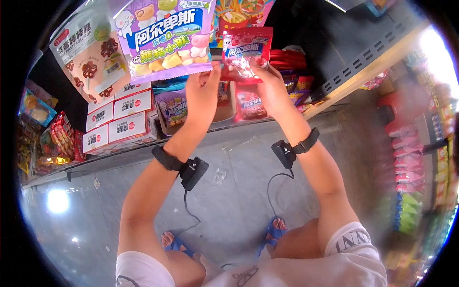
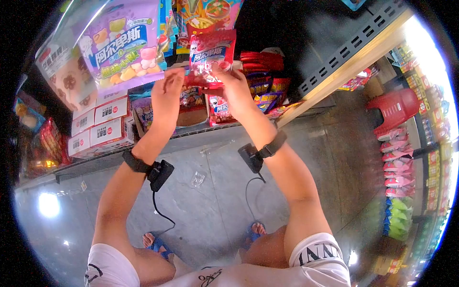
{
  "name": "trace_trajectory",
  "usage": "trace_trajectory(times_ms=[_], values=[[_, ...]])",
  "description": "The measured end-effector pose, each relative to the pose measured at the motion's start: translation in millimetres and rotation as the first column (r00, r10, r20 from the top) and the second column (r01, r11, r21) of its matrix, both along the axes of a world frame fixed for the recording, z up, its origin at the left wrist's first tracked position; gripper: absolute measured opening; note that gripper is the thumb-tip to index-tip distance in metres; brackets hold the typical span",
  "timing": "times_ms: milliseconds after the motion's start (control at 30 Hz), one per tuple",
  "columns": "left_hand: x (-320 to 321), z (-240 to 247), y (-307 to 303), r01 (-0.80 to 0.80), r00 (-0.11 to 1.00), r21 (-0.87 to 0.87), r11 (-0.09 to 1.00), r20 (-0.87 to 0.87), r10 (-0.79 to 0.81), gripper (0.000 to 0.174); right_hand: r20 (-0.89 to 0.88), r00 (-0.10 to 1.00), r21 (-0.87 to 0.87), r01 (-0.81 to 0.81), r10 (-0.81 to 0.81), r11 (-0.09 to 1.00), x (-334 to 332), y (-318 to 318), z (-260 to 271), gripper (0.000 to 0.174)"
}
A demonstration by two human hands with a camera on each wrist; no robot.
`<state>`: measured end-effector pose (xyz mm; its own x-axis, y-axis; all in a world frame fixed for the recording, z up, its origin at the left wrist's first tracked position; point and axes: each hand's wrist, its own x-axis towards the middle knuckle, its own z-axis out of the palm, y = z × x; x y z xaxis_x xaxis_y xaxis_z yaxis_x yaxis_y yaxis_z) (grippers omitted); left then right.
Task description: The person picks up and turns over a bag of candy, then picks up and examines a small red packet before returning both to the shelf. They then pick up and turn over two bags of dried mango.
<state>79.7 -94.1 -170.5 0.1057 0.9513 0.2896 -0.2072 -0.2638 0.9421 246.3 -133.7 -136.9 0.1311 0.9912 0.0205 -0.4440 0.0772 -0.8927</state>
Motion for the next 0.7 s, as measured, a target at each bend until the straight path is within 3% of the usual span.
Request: trace_trajectory(times_ms=[33,133,233,300,367,467,600,700], values=[[-2.5,-1.9,3.6,-0.073,0.997,0.004,0.997,-0.029,0.073,0.032,-0.016,1.000,0.011,-0.006,0.006,1.000,1.6,1.0,-1.0,0.028],[-9.3,11.2,-0.1,0.045,0.993,-0.260,0.965,-0.093,-0.071,0.027,-0.041,0.995,0.028,-0.090,0.091,0.996,7.2,-1.6,-0.5,0.028],[-12.8,4.3,5.6,0.164,0.963,-0.193,0.967,-0.183,-0.200,0.027,-0.043,0.993,0.068,-0.104,0.107,0.992,2.2,-1.6,-0.3,0.025],[-15.8,-0.3,11.5,0.148,0.971,-0.142,0.979,-0.167,-0.171,0.027,0.240,0.971,0.139,-0.026,-0.009,0.990,1.5,-0.4,-2.0,0.024],[-18.9,-13.4,24.7,0.116,0.982,-0.048,0.992,-0.146,-0.122,0.027,0.456,0.875,0.240,0.056,-0.164,0.969,0.5,5.5,-6.5,0.022],[-25.9,3.5,17.6,0.126,0.947,-0.021,0.992,-0.295,-0.127,0.027,0.488,0.854,0.258,0.054,-0.178,0.965,0.0,7.7,-14.8,0.021],[-29.5,-9.2,25.2,0.054,0.951,0.039,0.998,-0.307,-0.039,0.031,0.631,0.748,0.225,0.077,-0.206,0.971,6.4,12.1,-29.7,0.023],[-33.9,-4.6,24.0,-0.044,0.903,0.159,0.986,-0.415,0.107,0.034,0.805,0.457,0.357,0.134,-0.377,0.924,7.0,16.2,-37.9,0.025]])
